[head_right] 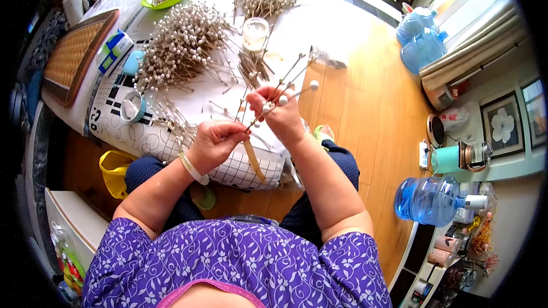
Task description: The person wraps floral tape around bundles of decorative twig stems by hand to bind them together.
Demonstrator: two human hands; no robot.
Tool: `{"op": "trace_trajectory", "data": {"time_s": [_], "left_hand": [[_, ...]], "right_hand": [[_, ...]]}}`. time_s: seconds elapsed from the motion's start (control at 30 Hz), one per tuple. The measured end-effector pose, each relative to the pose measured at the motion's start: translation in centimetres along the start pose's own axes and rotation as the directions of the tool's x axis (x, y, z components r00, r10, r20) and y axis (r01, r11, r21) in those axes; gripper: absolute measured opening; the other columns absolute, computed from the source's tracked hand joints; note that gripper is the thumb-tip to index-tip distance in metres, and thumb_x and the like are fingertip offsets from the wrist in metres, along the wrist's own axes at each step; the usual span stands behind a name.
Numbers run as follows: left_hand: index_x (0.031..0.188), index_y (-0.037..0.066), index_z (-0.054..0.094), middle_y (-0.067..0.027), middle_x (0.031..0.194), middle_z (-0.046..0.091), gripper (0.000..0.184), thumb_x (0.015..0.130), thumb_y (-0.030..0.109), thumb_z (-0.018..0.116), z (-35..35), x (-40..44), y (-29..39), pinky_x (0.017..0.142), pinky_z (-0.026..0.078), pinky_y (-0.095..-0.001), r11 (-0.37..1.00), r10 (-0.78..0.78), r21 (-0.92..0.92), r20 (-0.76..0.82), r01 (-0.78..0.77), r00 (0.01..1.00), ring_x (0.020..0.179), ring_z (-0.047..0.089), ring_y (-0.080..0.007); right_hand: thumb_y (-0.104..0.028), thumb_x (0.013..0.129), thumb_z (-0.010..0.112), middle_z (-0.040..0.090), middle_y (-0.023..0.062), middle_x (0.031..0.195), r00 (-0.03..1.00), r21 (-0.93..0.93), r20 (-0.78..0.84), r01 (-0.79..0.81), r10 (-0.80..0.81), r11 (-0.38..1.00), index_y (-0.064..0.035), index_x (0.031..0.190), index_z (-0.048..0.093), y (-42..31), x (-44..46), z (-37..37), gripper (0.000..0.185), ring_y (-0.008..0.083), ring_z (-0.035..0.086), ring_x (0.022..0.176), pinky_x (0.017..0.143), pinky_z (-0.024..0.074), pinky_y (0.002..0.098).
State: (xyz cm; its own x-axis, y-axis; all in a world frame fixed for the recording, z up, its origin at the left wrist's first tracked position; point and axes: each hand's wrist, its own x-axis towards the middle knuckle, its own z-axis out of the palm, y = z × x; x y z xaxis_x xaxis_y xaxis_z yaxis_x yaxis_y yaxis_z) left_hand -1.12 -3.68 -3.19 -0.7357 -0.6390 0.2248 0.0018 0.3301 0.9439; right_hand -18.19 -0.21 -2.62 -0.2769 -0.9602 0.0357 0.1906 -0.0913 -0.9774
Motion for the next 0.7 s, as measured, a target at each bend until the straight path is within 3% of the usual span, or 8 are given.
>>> {"op": "trace_trajectory", "data": {"time_s": [0.23,0.3,0.4,0.57,0.6,0.7], "left_hand": [[0.079,-0.002,0.061,-0.0114,0.075,0.062,0.006,0.073,-0.001,0.061,-0.3,0.2,1.4,0.061,0.047,-0.0262,0.977,0.155,0.151,-0.030,-0.149,0.987,0.067,0.060,-0.0190],[0.078,-0.001,0.060,-0.0126,0.071,0.061,0.006,0.071,-0.001,0.060,-0.1,0.3,1.5,0.056,0.046,-0.0303,0.962,0.219,0.181,-0.058,-0.206,0.974,0.063,0.059,-0.0251],[0.078,-0.001,0.060,-0.0129,0.074,0.061,0.006,0.072,0.000,0.060,-0.1,0.3,1.4,0.058,0.047,-0.0304,0.958,0.223,0.197,-0.060,-0.207,0.973,0.065,0.060,-0.0255],[0.080,-0.001,0.061,-0.0122,0.080,0.063,0.007,0.072,-0.002,0.061,-0.1,0.2,1.3,0.064,0.048,-0.0277,0.959,0.220,0.196,-0.052,-0.206,0.974,0.071,0.061,-0.0219],[0.079,-0.001,0.061,-0.0122,0.080,0.063,0.007,0.073,-0.002,0.061,0.0,0.3,1.2,0.064,0.049,-0.0276,0.955,0.236,0.195,-0.049,-0.222,0.971,0.071,0.061,-0.0219],[0.080,-0.002,0.061,-0.0122,0.079,0.063,0.008,0.073,-0.003,0.060,0.0,0.2,1.2,0.064,0.049,-0.0275,0.955,0.253,0.177,-0.063,-0.238,0.965,0.071,0.061,-0.0219]], "right_hand": [[-0.010,0.079,0.061,0.058,0.0025,0.064,0.993,0.121,0.066,-0.108,0.100,0.987,-0.0027,0.079,0.062,-1.1,0.1,0.3,0.008,0.0041,0.045,0.049,0.045,0.0350,0.0167],[-0.010,0.080,0.059,0.058,0.0033,0.064,0.996,0.090,0.064,-0.076,0.070,0.993,-0.0023,0.079,0.062,-1.0,0.0,0.3,0.008,0.0038,0.044,0.049,0.044,0.0335,0.0162],[-0.009,0.080,0.059,0.058,0.0036,0.063,0.995,0.083,0.065,-0.077,0.072,0.994,-0.0020,0.078,0.062,-1.3,0.1,0.4,0.008,0.0046,0.044,0.049,0.045,0.0341,0.0166],[-0.006,0.081,0.056,0.059,0.0058,0.066,0.997,0.220,0.054,-0.068,0.057,0.973,-0.0007,0.078,0.060,-0.6,0.2,0.2,0.007,0.0083,0.050,0.051,0.047,0.0410,0.0191],[-0.013,0.080,0.059,0.059,0.0049,0.068,0.996,0.243,0.067,-0.066,0.051,0.968,-0.0019,0.082,0.059,-0.5,0.1,0.0,0.011,0.0081,0.051,0.054,0.050,0.0406,0.0197],[-0.014,0.080,0.059,0.059,0.0050,0.067,0.993,0.312,0.111,-0.069,0.036,0.948,-0.0021,0.081,0.059,-0.4,0.1,-0.3,0.012,0.0081,0.050,0.053,0.050,0.0404,0.0196]]}}
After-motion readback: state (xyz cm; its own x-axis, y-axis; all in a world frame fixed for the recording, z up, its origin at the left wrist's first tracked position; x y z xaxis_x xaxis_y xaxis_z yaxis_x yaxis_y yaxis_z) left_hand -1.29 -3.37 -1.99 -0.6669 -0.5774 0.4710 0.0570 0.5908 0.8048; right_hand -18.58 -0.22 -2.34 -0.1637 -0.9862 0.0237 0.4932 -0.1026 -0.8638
